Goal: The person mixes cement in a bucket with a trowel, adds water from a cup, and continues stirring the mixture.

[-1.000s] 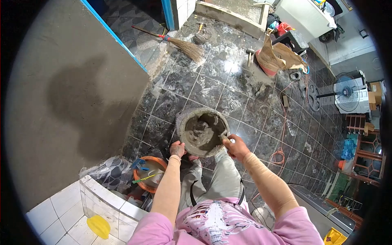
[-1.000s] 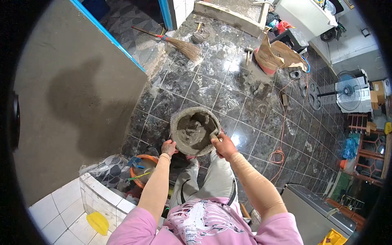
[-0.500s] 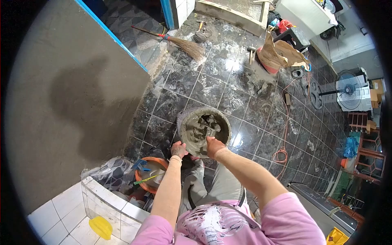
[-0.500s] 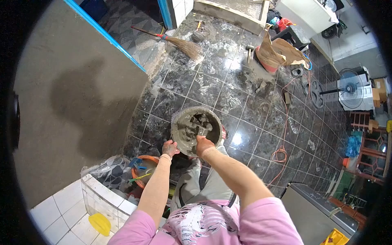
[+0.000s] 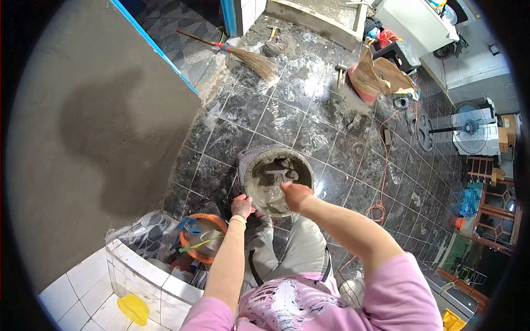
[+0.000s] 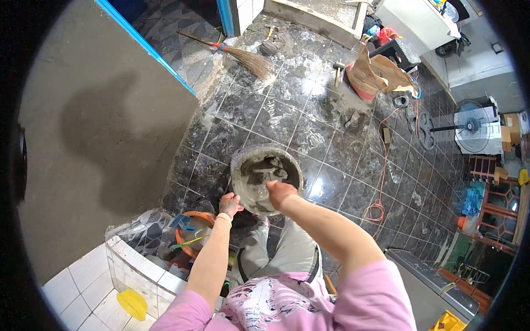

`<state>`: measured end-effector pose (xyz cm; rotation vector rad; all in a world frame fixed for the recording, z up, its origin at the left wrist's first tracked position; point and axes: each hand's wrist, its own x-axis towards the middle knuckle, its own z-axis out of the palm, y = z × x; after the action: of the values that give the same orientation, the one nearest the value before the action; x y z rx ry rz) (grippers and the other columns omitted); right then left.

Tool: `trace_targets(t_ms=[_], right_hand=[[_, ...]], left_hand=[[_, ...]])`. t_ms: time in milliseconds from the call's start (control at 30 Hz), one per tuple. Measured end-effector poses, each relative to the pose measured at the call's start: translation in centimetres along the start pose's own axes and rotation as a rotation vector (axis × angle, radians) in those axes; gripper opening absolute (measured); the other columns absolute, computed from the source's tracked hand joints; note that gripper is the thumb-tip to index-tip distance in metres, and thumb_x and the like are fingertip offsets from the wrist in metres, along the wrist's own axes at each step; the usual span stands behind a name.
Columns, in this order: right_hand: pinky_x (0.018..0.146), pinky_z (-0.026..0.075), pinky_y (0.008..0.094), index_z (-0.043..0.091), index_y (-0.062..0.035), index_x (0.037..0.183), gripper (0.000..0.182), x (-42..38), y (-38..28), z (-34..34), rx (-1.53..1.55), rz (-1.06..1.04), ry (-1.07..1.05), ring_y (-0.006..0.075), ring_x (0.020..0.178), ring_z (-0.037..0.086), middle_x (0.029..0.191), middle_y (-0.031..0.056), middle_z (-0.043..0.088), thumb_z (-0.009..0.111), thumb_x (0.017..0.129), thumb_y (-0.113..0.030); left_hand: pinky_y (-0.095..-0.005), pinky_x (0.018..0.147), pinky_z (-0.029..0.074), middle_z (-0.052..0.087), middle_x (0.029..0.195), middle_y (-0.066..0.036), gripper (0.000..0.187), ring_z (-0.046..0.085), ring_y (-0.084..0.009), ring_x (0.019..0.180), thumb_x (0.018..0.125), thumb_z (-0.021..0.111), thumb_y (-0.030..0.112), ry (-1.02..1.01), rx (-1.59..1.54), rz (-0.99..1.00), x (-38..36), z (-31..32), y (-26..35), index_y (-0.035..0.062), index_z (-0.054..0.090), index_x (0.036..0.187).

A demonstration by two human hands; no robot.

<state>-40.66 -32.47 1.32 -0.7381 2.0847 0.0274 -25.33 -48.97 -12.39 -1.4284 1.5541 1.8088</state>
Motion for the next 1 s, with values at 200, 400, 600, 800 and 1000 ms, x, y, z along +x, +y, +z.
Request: trace_targets(t_ms=[200, 400, 600, 800, 1000], right_hand=[[0.066, 0.053, 0.0427, 0.034, -0.0047, 0.122, 0.042, 4.6, -0.9, 7.2, 0.133, 0.073, 0.062, 0.035, 0.084, 0.066, 0.092, 0.0218, 0.063, 0.05, 0.084, -0.007], [0.039, 0.039, 0.0328, 0.028, -0.0129, 0.117, 0.051, -0.9, 0.9, 2.3, 1.329, 0.245, -0.236, 0.016, 0.058, 0.054, 0.067, 0.0082, 0.048, 0.064, 0.081, -0.01], [0.053, 0.048, 0.0392, 0.042, -0.0125, 0.117, 0.042, -8.6, 3.7, 2.8, 1.079, 0.225, -0.138, 0.0248, 0.072, 0.063, 0.077, 0.0143, 0.059, 0.059, 0.079, -0.009], [0.076, 0.051, 0.0467, 0.053, -0.0054, 0.113, 0.028, -7.5, 1.5, -2.8, -0.044, -0.06, 0.03, 0.0392, 0.087, 0.064, 0.087, 0.0218, 0.065, 0.045, 0.086, -0.011], [0.071, 0.054, 0.0438, 0.051, -0.0037, 0.113, 0.031, 1.6, 0.6, 0.3, -0.039, 0.002, 0.0, 0.0369, 0.087, 0.066, 0.094, 0.0205, 0.065, 0.052, 0.085, -0.017]], left_hand=[[-0.0366, 0.053, 0.057, 0.061, 0.082, -0.014, 0.023, 0.062, -0.0218, 0.057, 0.092, 0.054, 0.01, -0.004, 0.043, -0.004, 0.2, 0.1, 0.6, -0.0068, 0.055, 0.107], [-0.0394, 0.053, 0.058, 0.061, 0.08, -0.017, 0.021, 0.063, -0.0245, 0.056, 0.092, 0.053, 0.01, 0.041, -0.053, 0.018, 0.8, 0.4, -0.9, -0.0069, 0.054, 0.103], [-0.0373, 0.054, 0.058, 0.062, 0.076, -0.016, 0.015, 0.065, -0.0243, 0.06, 0.092, 0.052, 0.01, 0.01, -0.005, 0.051, 0.4, 0.3, -0.7, -0.0043, 0.057, 0.091], [-0.0344, 0.055, 0.055, 0.066, 0.091, -0.016, 0.032, 0.066, -0.0233, 0.062, 0.091, 0.056, 0.011, 0.071, -0.098, -0.043, 0.7, 0.5, -1.1, -0.0056, 0.054, 0.118], [-0.0338, 0.056, 0.056, 0.065, 0.091, -0.017, 0.025, 0.066, -0.0242, 0.061, 0.089, 0.056, 0.01, -0.018, 0.117, -0.017, 0.3, 0.0, 0.1, -0.0067, 0.056, 0.108]])
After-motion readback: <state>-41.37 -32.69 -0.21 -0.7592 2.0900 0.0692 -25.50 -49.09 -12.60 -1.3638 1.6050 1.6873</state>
